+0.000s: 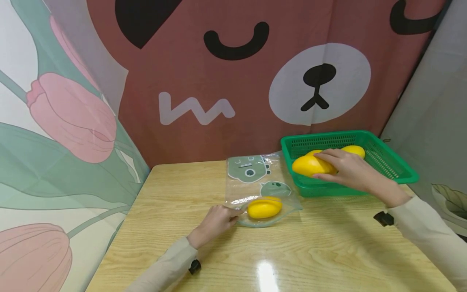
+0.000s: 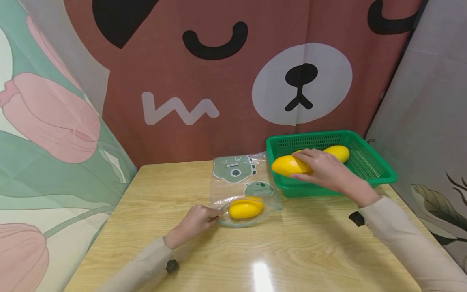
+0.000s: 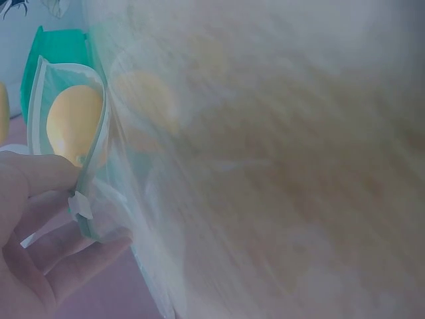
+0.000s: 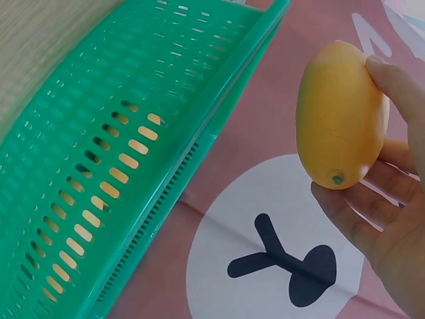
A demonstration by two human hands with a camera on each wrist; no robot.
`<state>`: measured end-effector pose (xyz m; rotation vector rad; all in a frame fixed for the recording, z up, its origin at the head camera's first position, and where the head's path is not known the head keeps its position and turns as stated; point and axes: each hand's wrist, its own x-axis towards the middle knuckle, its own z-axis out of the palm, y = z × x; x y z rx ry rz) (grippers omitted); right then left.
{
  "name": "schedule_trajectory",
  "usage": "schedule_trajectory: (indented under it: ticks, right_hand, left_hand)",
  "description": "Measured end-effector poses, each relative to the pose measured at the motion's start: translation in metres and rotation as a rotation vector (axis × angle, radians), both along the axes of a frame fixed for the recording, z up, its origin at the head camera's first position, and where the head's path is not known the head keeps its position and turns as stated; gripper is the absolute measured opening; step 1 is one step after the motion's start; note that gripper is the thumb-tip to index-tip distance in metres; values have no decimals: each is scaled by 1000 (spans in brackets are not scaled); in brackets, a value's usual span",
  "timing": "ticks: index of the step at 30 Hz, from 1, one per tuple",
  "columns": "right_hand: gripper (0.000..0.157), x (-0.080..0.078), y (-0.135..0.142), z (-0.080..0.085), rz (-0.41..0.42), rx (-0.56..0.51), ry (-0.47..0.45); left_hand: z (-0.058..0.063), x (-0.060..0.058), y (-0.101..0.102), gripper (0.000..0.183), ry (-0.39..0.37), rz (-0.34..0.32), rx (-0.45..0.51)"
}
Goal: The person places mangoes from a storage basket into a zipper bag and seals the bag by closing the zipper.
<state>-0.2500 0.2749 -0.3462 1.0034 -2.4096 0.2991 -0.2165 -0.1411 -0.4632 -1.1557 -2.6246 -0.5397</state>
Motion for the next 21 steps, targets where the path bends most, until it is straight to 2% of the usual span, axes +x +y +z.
schedule_trajectory:
  ticks: [8,16,21]
  right_hand:
    - [58,1,-5,-2,64,-20,43]
    - [59,0,-9,-4,44,-8,50]
    - [60,0,-13,-4,43,1,40]
  left_hand:
    - [0,1,0,27,-4,10,-15]
    - [0,1,0,26,29,-6,4]
    - [0,1,0,27,13,5,-10]
